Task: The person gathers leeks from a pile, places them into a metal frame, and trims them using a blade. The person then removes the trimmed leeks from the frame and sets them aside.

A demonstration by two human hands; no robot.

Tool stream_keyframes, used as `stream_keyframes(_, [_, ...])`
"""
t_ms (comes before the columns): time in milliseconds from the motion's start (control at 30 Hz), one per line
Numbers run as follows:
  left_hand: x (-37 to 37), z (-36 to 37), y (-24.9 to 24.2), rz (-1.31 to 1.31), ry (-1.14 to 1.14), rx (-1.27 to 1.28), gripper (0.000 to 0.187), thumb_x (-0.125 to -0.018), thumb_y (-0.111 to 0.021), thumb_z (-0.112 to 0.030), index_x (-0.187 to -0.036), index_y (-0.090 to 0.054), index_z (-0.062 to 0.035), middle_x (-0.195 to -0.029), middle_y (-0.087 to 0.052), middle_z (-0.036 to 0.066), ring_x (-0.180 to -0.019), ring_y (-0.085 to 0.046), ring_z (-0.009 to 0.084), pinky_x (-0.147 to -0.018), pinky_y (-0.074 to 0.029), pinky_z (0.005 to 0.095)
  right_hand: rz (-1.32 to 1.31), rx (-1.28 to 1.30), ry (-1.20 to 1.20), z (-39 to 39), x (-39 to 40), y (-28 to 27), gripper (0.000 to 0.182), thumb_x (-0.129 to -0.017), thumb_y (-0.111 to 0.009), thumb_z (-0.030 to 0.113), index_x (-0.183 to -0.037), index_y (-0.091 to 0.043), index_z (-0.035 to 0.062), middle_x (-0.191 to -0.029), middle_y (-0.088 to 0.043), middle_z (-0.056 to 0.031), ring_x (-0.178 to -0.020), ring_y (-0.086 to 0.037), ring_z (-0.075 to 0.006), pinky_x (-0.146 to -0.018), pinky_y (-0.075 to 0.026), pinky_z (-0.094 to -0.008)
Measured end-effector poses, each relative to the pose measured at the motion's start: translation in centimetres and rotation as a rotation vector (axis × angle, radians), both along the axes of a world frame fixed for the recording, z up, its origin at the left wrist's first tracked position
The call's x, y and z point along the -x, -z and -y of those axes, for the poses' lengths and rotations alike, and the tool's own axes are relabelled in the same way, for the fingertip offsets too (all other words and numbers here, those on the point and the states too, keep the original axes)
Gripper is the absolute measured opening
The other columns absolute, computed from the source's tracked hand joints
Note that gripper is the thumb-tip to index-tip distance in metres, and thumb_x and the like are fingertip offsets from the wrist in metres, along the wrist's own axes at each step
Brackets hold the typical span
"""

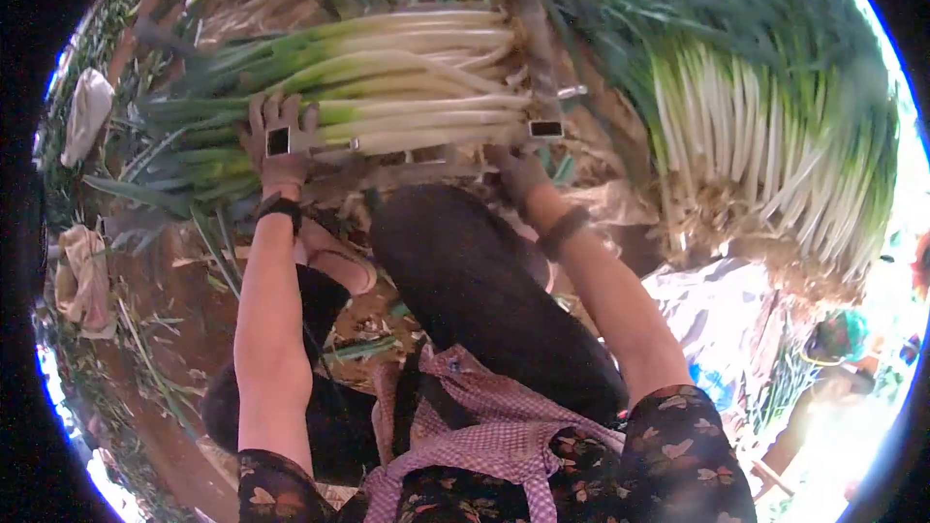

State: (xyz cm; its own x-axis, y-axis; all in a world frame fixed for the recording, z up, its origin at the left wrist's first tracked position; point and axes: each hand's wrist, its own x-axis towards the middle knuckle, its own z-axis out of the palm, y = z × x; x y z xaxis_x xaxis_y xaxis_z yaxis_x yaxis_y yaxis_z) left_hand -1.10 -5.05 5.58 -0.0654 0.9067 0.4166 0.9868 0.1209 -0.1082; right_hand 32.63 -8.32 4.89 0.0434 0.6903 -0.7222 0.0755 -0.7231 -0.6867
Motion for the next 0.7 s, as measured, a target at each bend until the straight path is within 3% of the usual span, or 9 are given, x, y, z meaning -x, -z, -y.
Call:
stream_keyframes(33, [0.1, -0.1, 0.0, -0.006, 0.001, 0.003, 0.034, -0.087, -0.060, -0.043, -0.110, -0.066, -0.0189, -0.132, -0.056, 0.001, -0.132, -0.040, 0.0257, -0.102, -0.033, 0.0586, -0.006, 0.003, 0.001, 0.2, -0.9, 2.0, 0.022, -0.087, -0.065, 0.019, -0.104, -0.065, 0.0049, -0.079, -0.065, -0.0072, -0.054, -0.059, -0.0183, -0.049, -0.047, -0.0322])
stream_keyframes(100, [0.1, -0.1, 0.2, -0.015, 0.004, 0.026, 0.037, -0.088, -0.058, -0.044, -0.115, -0.066, -0.0199, -0.134, -0.055, 0.003, -0.131, -0.040, 0.0264, -0.105, -0.031, 0.0592, 0.619, -1.028, -0.723, 1.3, -5.4, 7.4, 0.014, -0.087, -0.061, 0.011, -0.099, -0.062, 0.0042, -0.077, -0.060, -0.0077, -0.054, -0.055, -0.0212, -0.046, -0.041, -0.0374])
stream_keyframes(200, [0.0, -0.2, 0.4, -0.003, -0.063, 0.121, 0.042, -0.089, -0.055, -0.046, -0.122, -0.064, -0.0211, -0.138, -0.052, 0.006, -0.132, -0.040, 0.0285, -0.108, -0.028, 0.0604, 0.876, -1.127, -0.953, 6.0, -11.8, 2.4, 0.007, -0.086, -0.057, 0.011, -0.089, -0.059, 0.0052, -0.077, -0.057, -0.0148, -0.062, -0.056, -0.0331, -0.053, -0.044, -0.0456])
stream_keyframes(267, [3.8, -1.1, 7.3, -0.057, 0.084, -0.133, 0.046, -0.090, -0.052, -0.048, -0.127, -0.061, -0.0216, -0.141, -0.050, 0.008, -0.134, -0.039, 0.0307, -0.110, -0.025, 0.0616, 1.142, -0.311, -1.337, 9.3, -15.4, 1.1, 0.020, -0.080, -0.061, 0.016, -0.097, -0.062, 0.0063, -0.091, -0.064, -0.0209, -0.083, -0.063, -0.0397, -0.070, -0.049, -0.0511])
stream_keyframes(333, [1.2, -0.2, 1.8, -0.060, -0.072, 0.144, 0.046, -0.091, -0.051, -0.045, -0.130, -0.058, -0.0214, -0.143, -0.048, 0.008, -0.135, -0.038, 0.0305, -0.110, -0.024, 0.0631, 1.234, -0.718, -1.221, 12.8, -18.5, 2.7, 0.062, -0.075, -0.060, 0.018, -0.136, -0.050, 0.0085, -0.121, -0.060, -0.0274, -0.108, -0.060, -0.0457, -0.092, -0.050, -0.0479])
stream_keyframes(367, [0.4, -0.2, 0.1, -0.016, -0.082, 0.177, 0.044, -0.092, -0.052, -0.043, -0.129, -0.059, -0.0208, -0.142, -0.048, 0.008, -0.135, -0.038, 0.0302, -0.109, -0.024, 0.0647, 1.032, -0.115, -1.106, 10.4, -14.0, -2.2, 0.068, -0.076, -0.061, 0.019, -0.141, -0.045, 0.0094, -0.127, -0.057, -0.0269, -0.116, -0.056, -0.0462, -0.097, -0.048, -0.0484])
stream_keyframes(467, [0.5, 0.2, -0.2, 0.114, -0.026, 0.071, 0.037, -0.092, -0.055, -0.039, -0.120, -0.062, -0.0172, -0.137, -0.052, 0.009, -0.131, -0.040, 0.0309, -0.107, -0.025, 0.0662, 0.970, -0.111, -0.801, 6.1, -4.6, -9.2, 0.045, -0.089, -0.057, 0.022, -0.131, -0.053, 0.0068, -0.118, -0.062, -0.0234, -0.113, -0.058, -0.0397, -0.089, -0.047, -0.0459])
stream_keyframes(533, [0.7, 0.4, -1.1, 0.198, 0.040, -0.079, 0.033, -0.091, -0.057, -0.037, -0.113, -0.065, -0.0142, -0.131, -0.056, 0.010, -0.128, -0.042, 0.0319, -0.106, -0.027, 0.0660, 0.586, -0.889, -0.673, 4.2, -0.3, -11.3, 0.032, -0.093, -0.052, 0.018, -0.122, -0.057, 0.0058, -0.112, -0.063, -0.0201, -0.105, -0.060, -0.0398, -0.088, -0.048, -0.0460])
stream_keyframes(700, [-0.8, 7.4, -2.2, 0.715, -0.282, -0.409, 0.042, -0.092, -0.059, -0.027, -0.131, -0.054, -0.0119, -0.136, -0.050, 0.017, -0.126, -0.046, 0.0328, -0.105, -0.035, 0.0463, 0.710, -1.214, -0.755, -4.2, 8.0, -4.3, 0.037, -0.096, -0.052, 0.030, -0.124, -0.059, 0.0081, -0.127, -0.059, -0.0167, -0.117, -0.056, -0.0357, -0.096, -0.044, -0.0471])
